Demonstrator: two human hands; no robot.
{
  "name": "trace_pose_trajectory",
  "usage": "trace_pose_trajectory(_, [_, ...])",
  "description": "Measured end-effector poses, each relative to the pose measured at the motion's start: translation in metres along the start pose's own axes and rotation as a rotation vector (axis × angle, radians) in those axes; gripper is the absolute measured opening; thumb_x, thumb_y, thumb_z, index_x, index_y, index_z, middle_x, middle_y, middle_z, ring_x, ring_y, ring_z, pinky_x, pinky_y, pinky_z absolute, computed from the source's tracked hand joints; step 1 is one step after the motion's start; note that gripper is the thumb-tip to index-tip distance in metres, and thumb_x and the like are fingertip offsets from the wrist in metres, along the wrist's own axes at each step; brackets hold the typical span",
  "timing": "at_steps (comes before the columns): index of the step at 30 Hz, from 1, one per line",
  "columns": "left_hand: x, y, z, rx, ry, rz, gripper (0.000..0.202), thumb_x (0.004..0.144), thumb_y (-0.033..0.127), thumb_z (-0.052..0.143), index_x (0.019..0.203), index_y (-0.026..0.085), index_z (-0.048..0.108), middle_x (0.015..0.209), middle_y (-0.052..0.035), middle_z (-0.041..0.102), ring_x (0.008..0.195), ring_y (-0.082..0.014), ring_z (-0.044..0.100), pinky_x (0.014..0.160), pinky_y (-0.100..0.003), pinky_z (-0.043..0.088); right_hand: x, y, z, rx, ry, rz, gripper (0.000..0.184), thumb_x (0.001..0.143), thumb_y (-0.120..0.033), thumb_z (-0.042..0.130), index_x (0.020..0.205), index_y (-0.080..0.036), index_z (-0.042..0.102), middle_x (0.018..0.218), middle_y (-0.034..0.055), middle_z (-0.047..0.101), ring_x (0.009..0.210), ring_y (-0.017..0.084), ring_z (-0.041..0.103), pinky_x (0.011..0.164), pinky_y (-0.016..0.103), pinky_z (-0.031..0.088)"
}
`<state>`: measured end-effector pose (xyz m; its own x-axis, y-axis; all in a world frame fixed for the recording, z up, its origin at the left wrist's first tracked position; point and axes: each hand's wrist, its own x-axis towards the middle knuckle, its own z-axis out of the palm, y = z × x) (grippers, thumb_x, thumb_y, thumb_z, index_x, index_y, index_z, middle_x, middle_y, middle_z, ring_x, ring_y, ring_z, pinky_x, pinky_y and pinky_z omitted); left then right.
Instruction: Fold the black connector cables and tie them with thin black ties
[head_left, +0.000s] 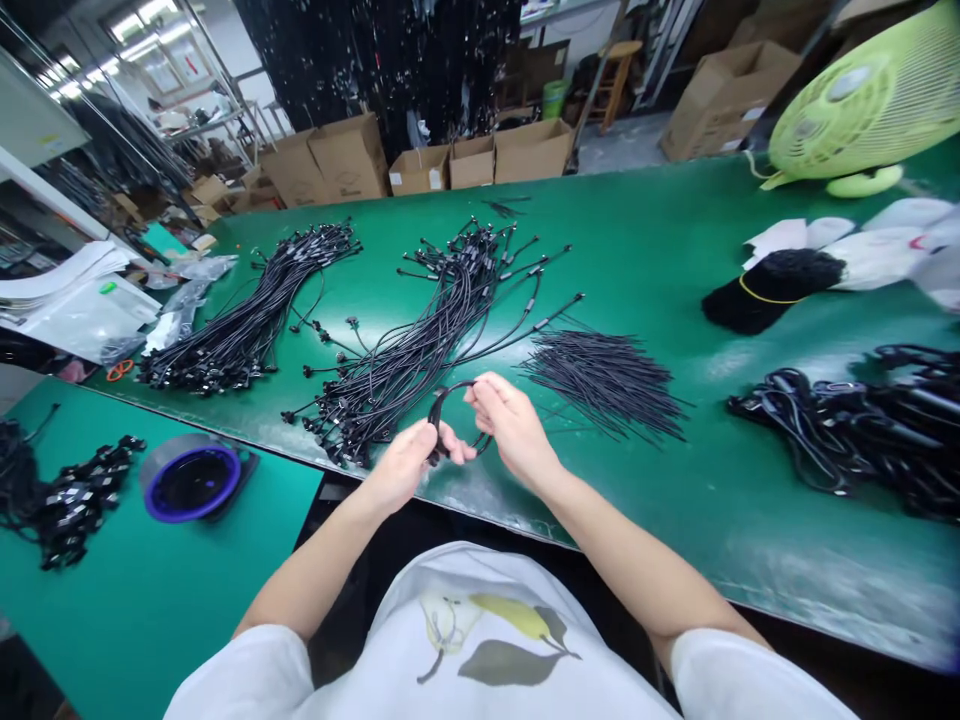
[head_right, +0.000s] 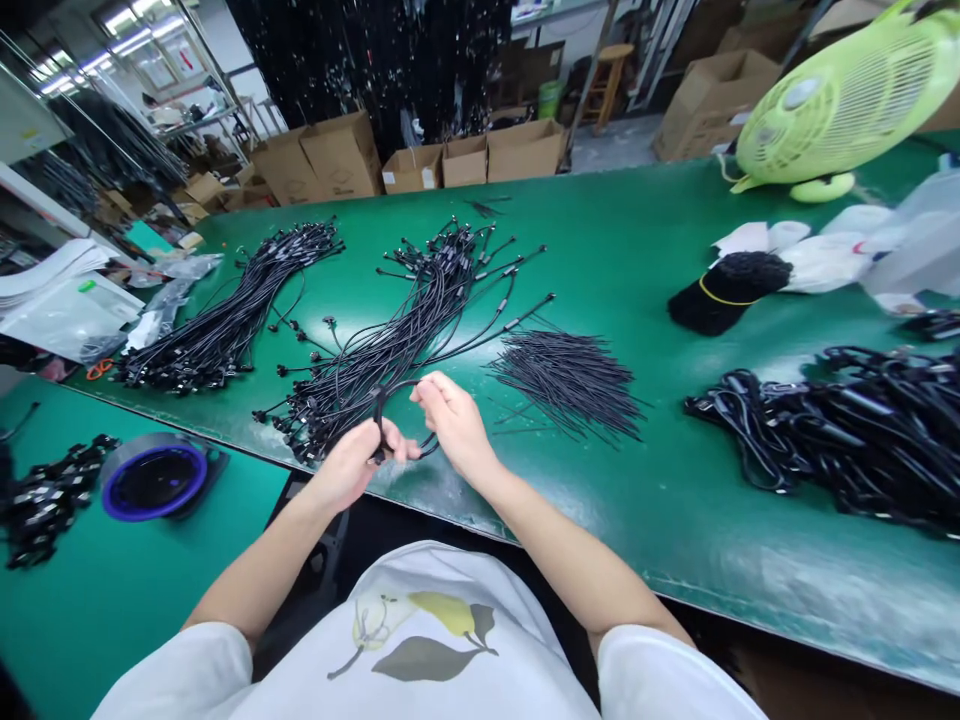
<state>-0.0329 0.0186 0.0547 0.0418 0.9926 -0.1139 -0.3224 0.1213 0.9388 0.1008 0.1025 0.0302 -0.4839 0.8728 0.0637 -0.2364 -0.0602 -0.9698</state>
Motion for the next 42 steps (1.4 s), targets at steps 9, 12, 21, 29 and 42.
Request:
trace_pose_trajectory(9, [-0.007,-0.030,0.006,-0.068,0.105,-0.067,0.045,0.078,0.059,0.067,0.070,0.017,0.052,0.062,0.0036,0.047,0.060,-0.0113,0.048,0.077,-0.034,0.048,-0.019,0.003,0.007,0.256,-0.143,0.242,0.049,0.075,-0.062,0.068,0.101,-0.022,0.057,0.081,0.0003,0.056,0.062,0.010,0.050,0.047,0.020,0.041])
trace_pose_trajectory(12, [-0.014,-0.034,0.006,-0.059,0.011,-0.154,0.045,0.076,0.059,0.069,0.071,0.016,0.055,0.064,0.0019,0.050,0.063,-0.0118,0.050,0.076,-0.033,0.047,-0.028,0.006,0.005,0.125,-0.316,0.292,0.058,0.076,-0.067,0.064,0.113,-0.022,0.059,0.086,0.0038,0.063,0.063,0.011,0.056,0.046,0.018,0.041])
trace_pose_trajectory(21, [-0.023,-0.039,0.007,-0.163,-0.051,-0.355,0.030,0.070,0.028,0.080,0.092,0.017,0.063,0.087,-0.0028,0.066,0.086,-0.0159,0.061,0.085,-0.033,0.046,-0.033,0.016,0.004,0.132,-0.376,0.463,0.057,0.078,-0.070,0.058,0.093,-0.015,0.067,0.063,-0.0009,0.057,0.043,0.004,0.039,0.038,0.016,0.031])
trace_pose_trajectory(29, [-0.048,-0.053,0.007,-0.188,0.032,-0.493,0.026,0.069,0.013,0.063,0.094,0.018,0.067,0.096,-0.0054,0.071,0.095,-0.0217,0.064,0.098,-0.042,0.041,-0.039,0.023,0.012,-0.055,-0.448,0.192,0.028,0.072,-0.043,0.072,0.064,-0.017,0.066,0.105,0.0065,0.066,0.094,0.019,0.060,0.082,0.031,0.049])
trace_pose_trajectory(42, [-0.038,-0.056,0.000,0.053,-0.302,-0.466,0.027,0.067,0.015,0.056,0.092,0.014,0.068,0.097,-0.0076,0.067,0.092,-0.0189,0.056,0.073,-0.029,0.041,-0.041,0.015,0.004,-0.081,-0.468,0.322,0.029,0.084,-0.044,0.057,0.086,-0.016,0.064,0.090,0.0044,0.069,0.076,0.014,0.063,0.075,0.029,0.052])
